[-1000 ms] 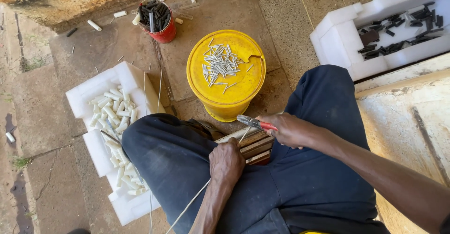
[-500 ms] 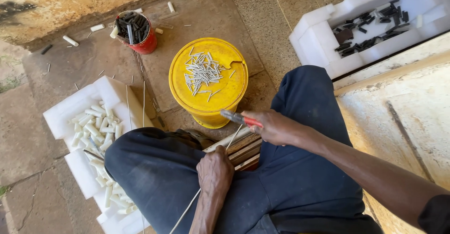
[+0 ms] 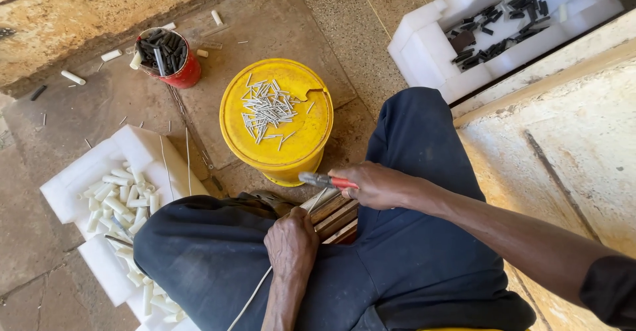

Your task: A person uses pliers to cut a long metal wire into small, uniform segments, which are collected in a yellow bucket.

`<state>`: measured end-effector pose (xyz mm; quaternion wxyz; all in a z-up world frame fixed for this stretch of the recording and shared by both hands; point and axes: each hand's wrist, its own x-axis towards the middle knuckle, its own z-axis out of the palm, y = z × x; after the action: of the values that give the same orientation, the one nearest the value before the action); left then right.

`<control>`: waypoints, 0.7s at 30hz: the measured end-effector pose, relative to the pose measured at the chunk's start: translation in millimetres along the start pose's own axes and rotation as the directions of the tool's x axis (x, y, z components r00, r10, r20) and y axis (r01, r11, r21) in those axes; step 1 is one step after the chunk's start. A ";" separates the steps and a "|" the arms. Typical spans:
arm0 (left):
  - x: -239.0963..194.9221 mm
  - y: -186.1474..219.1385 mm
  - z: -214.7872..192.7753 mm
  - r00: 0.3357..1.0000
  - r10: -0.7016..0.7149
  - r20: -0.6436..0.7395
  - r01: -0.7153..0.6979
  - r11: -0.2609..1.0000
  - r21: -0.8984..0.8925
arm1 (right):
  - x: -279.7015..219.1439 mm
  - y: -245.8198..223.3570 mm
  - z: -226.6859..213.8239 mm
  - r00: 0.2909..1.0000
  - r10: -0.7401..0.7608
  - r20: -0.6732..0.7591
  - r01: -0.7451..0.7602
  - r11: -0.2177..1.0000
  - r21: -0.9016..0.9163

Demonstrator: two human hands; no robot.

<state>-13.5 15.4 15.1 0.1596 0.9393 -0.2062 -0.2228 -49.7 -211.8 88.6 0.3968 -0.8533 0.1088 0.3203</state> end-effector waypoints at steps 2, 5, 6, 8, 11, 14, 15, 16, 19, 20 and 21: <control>3.2 2.9 -3.1 1.000 -0.005 -0.005 0.005 1.000 -0.030 | -5.9 -9.0 0.6 0.996 0.074 -0.048 -0.065 0.983 0.170; 12.8 9.1 2.7 1.000 0.008 -0.024 -0.010 0.998 -0.068 | -20.3 -11.2 12.3 0.983 0.118 -0.142 -0.031 0.862 0.505; 16.1 10.5 5.7 0.999 0.026 -0.036 -0.029 0.997 -0.073 | -26.0 -10.8 19.1 0.974 0.092 -0.205 0.066 0.756 0.651; 25.5 16.4 8.3 0.999 0.029 -0.026 -0.031 0.996 -0.086 | -25.3 -4.2 28.8 0.955 0.052 -0.291 0.170 0.709 0.684; 40.4 24.8 19.8 1.000 0.031 0.001 -0.031 0.996 -0.089 | -5.7 28.9 49.0 0.916 0.064 -0.395 0.260 0.655 0.709; 47.0 29.1 27.3 1.000 0.009 0.021 -0.007 0.994 -0.105 | 2.6 45.8 50.7 0.902 0.081 -0.423 0.231 0.738 0.634; 49.9 30.8 28.1 1.000 -0.003 0.022 0.006 0.990 -0.141 | 3.1 46.8 45.3 0.897 0.054 -0.438 0.212 0.818 0.535; 51.6 33.1 28.5 1.000 -0.012 0.021 0.015 0.990 -0.137 | -0.7 43.1 38.1 0.900 0.047 -0.432 0.215 0.816 0.537; 56.8 34.0 34.2 1.000 -0.009 0.012 0.011 0.978 -0.207 | -6.2 36.3 22.6 0.945 0.038 -0.326 0.089 0.926 0.366; 58.3 31.6 38.5 1.000 0.002 0.008 0.000 0.972 -0.237 | -4.7 37.1 20.5 0.960 0.025 -0.278 0.054 0.961 0.271; 60.1 29.1 42.5 1.000 0.012 0.004 -0.011 0.964 -0.265 | -3.0 37.7 18.2 0.973 0.016 -0.229 0.024 0.985 0.170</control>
<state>5.7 -46.2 -30.8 0.2846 0.9077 -0.1804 -0.2501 -77.0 -223.3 58.9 0.4542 -0.8474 0.1795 0.2080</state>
